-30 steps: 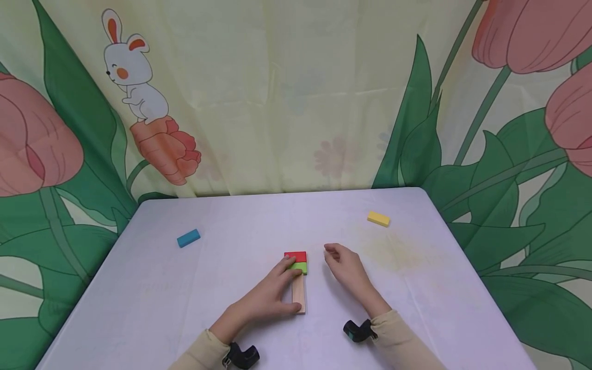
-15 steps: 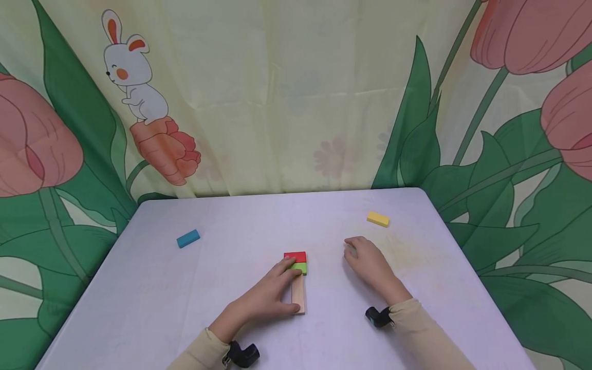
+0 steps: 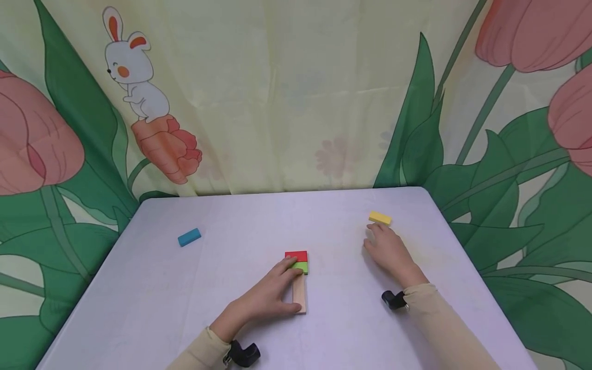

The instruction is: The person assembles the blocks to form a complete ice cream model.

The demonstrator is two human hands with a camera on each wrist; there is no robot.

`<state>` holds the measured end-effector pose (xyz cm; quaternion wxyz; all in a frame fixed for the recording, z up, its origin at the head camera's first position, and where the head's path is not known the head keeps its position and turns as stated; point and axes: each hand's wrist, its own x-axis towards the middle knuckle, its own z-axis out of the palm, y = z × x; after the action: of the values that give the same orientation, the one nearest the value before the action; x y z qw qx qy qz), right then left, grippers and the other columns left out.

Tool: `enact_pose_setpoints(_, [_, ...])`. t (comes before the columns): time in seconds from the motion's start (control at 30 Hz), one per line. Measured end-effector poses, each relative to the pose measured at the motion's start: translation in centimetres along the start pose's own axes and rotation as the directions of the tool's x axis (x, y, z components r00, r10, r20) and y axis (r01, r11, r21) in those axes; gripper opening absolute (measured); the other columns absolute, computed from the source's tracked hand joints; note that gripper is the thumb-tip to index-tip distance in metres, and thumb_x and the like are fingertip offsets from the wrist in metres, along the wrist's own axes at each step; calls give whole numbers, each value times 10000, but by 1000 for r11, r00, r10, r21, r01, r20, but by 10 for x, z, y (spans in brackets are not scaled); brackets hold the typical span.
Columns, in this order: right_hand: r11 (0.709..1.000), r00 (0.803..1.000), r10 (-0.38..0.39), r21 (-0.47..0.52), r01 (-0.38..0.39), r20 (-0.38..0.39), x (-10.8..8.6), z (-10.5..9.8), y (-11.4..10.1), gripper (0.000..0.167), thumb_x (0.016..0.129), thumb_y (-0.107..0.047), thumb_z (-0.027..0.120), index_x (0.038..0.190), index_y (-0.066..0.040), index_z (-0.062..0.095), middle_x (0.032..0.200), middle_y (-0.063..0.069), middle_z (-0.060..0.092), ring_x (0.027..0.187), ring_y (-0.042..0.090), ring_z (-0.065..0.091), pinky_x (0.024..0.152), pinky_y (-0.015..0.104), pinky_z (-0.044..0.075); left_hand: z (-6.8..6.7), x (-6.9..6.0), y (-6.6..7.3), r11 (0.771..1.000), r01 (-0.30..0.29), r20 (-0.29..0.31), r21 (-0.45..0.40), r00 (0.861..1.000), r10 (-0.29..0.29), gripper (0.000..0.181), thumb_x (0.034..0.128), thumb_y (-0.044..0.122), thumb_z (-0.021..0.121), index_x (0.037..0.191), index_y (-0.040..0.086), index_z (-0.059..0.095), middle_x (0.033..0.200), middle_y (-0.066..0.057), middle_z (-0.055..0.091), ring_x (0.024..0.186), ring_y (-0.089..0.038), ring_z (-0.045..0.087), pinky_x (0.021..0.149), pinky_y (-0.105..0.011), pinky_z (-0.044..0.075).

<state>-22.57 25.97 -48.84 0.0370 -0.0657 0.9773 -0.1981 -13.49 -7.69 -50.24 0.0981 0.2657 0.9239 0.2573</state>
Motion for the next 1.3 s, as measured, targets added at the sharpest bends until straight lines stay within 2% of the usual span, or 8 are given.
enact_pose_setpoints(0.27, [998,998,62,-4,-62,15,9,-6,14,647,1037,-256,527,1529,123,347,1579,373,288,1447,575,304,1184,686,286,2,1,-1,1000,-11,1,-1,1000,11,710,846,402,816,1456,171,537,1675,-54,318,1572,-261,259,1242,-418,346])
enact_pose_setpoints(0.5, [995,995,102,10,-101,-24,13,-11,19,624,1029,-225,529,1496,159,370,1573,385,286,1425,585,327,1167,694,309,4,1,-1,1000,-26,-10,10,1000,26,716,848,405,811,1463,168,532,1673,-61,321,1564,-266,278,1237,-413,354])
enact_pose_setpoints(0.7, [985,983,168,38,-171,73,17,-9,21,671,1041,-264,498,1517,174,316,1599,390,206,1443,599,275,1173,706,283,4,-1,-1,1000,-7,-4,13,1000,7,722,843,411,817,1462,167,537,1669,-55,326,1553,-266,295,1228,-400,369])
enact_pose_setpoints(0.8, [985,983,163,50,-167,81,17,-7,20,676,1043,-270,491,1519,175,311,1602,390,197,1452,592,262,1182,701,271,4,-2,-1,1000,-8,-6,23,1000,8,719,842,408,817,1459,165,538,1668,-59,329,1553,-268,295,1230,-396,366])
enact_pose_setpoints(1.1, [987,990,139,74,-142,34,17,-3,5,642,1046,-242,501,1515,164,340,1597,383,224,1460,573,272,1194,680,274,2,-1,-1,1000,-4,-9,21,1000,4,723,845,413,815,1465,171,532,1670,-49,325,1561,-257,280,1234,-402,359])
enact_pose_setpoints(1.3, [987,991,132,92,-134,31,17,4,-2,638,1051,-243,509,1530,142,340,1614,361,224,1472,564,268,1197,674,274,2,1,-2,1000,-12,-15,13,1000,12,715,839,393,820,1455,161,541,1663,-59,337,1565,-258,275,1238,-401,352])
